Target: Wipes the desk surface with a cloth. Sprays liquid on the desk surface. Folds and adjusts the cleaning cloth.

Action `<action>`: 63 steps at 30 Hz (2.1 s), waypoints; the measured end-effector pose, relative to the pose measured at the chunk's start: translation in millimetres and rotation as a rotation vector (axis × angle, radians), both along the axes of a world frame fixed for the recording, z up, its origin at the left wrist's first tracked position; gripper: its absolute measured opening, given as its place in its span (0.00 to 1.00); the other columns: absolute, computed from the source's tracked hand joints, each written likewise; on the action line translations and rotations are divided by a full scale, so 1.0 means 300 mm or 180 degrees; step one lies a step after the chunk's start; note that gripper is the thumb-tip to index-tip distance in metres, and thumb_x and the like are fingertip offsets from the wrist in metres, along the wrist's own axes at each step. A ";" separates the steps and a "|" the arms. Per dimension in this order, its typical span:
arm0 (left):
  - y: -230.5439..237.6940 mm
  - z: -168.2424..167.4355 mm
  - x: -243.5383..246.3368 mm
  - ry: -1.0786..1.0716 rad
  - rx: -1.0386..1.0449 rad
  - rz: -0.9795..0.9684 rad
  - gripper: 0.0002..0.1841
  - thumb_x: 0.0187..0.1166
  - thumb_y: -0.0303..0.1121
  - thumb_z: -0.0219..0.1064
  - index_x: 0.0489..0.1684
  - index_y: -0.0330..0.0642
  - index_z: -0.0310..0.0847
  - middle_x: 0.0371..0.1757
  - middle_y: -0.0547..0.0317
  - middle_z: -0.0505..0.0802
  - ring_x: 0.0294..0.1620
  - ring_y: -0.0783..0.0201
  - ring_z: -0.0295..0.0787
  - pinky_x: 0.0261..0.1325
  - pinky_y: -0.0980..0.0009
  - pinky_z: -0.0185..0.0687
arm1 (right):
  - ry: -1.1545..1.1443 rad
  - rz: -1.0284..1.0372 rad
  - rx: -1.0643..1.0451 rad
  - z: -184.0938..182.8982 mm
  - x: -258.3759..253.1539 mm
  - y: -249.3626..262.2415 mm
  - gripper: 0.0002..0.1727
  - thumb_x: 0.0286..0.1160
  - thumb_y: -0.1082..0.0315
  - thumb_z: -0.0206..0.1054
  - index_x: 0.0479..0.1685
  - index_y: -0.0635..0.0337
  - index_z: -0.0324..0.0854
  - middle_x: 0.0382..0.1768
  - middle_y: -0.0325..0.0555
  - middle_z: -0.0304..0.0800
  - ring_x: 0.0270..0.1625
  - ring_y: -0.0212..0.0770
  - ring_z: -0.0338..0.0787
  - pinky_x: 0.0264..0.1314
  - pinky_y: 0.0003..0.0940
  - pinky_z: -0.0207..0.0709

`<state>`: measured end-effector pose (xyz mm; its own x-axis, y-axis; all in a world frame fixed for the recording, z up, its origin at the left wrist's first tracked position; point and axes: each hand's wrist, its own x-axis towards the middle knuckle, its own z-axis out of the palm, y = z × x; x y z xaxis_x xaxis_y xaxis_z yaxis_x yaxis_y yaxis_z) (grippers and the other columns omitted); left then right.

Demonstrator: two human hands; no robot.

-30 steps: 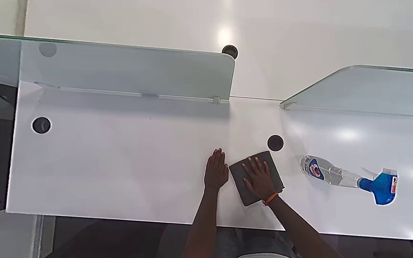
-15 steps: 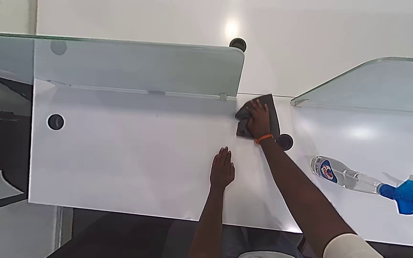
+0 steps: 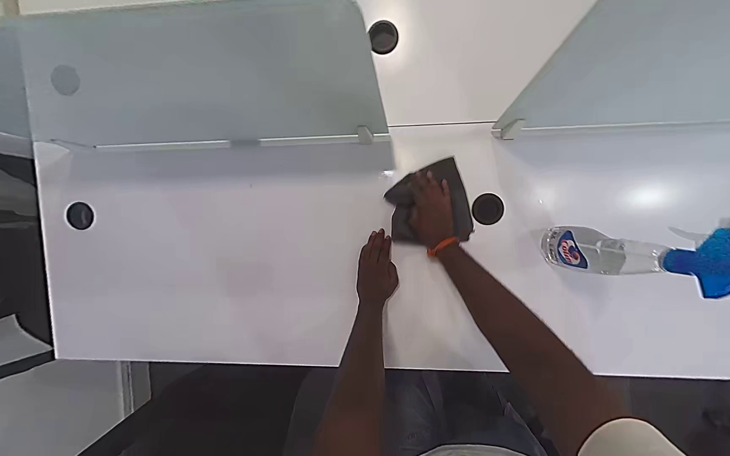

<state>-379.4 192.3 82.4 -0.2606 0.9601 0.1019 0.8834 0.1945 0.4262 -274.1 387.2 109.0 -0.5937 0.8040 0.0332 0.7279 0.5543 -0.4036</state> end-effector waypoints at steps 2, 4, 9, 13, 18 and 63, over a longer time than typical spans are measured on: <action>-0.002 0.002 -0.001 -0.0037 0.0077 -0.0047 0.28 0.84 0.36 0.43 0.83 0.40 0.72 0.90 0.52 0.69 0.94 0.54 0.54 0.93 0.53 0.50 | -0.0015 0.0065 -0.0072 -0.011 0.112 -0.245 0.31 0.76 0.64 0.59 0.83 0.48 0.75 0.90 0.47 0.63 0.94 0.56 0.55 0.91 0.70 0.45; -0.001 0.003 -0.007 -0.0078 0.0076 -0.0070 0.29 0.82 0.36 0.42 0.82 0.39 0.72 0.90 0.50 0.69 0.94 0.52 0.54 0.93 0.53 0.50 | -0.0125 0.0073 -0.0212 -0.003 0.231 -0.468 0.30 0.77 0.62 0.57 0.83 0.45 0.75 0.89 0.46 0.67 0.93 0.56 0.59 0.89 0.71 0.48; -0.002 -0.004 -0.010 0.0012 0.0110 -0.0043 0.29 0.80 0.32 0.44 0.82 0.41 0.73 0.90 0.52 0.70 0.94 0.55 0.55 0.94 0.55 0.49 | -0.0437 0.0137 -0.0346 0.020 0.590 -0.781 0.30 0.83 0.48 0.51 0.87 0.29 0.68 0.91 0.34 0.63 0.93 0.51 0.59 0.89 0.67 0.49; 0.001 -0.004 -0.013 0.0094 0.0043 -0.0063 0.30 0.80 0.33 0.43 0.82 0.41 0.72 0.90 0.51 0.70 0.94 0.53 0.56 0.94 0.55 0.49 | -0.0759 -0.0478 -0.0283 0.032 0.906 -0.836 0.32 0.80 0.40 0.50 0.86 0.30 0.70 0.89 0.42 0.66 0.91 0.57 0.62 0.85 0.76 0.50; 0.003 0.010 -0.012 0.0131 0.0042 -0.0075 0.30 0.79 0.34 0.43 0.81 0.39 0.73 0.87 0.47 0.73 0.92 0.50 0.60 0.93 0.53 0.52 | -0.1219 -0.1540 -0.0150 0.048 1.282 -0.779 0.39 0.79 0.34 0.41 0.87 0.40 0.70 0.90 0.55 0.63 0.92 0.64 0.57 0.87 0.76 0.41; 0.008 0.013 0.018 0.0187 -0.0287 0.0007 0.31 0.79 0.35 0.44 0.84 0.39 0.70 0.88 0.48 0.72 0.91 0.47 0.61 0.89 0.50 0.57 | -0.1083 -0.0400 -0.0097 0.007 0.195 -0.227 0.49 0.79 0.32 0.43 0.96 0.53 0.48 0.95 0.63 0.36 0.96 0.67 0.35 0.88 0.79 0.30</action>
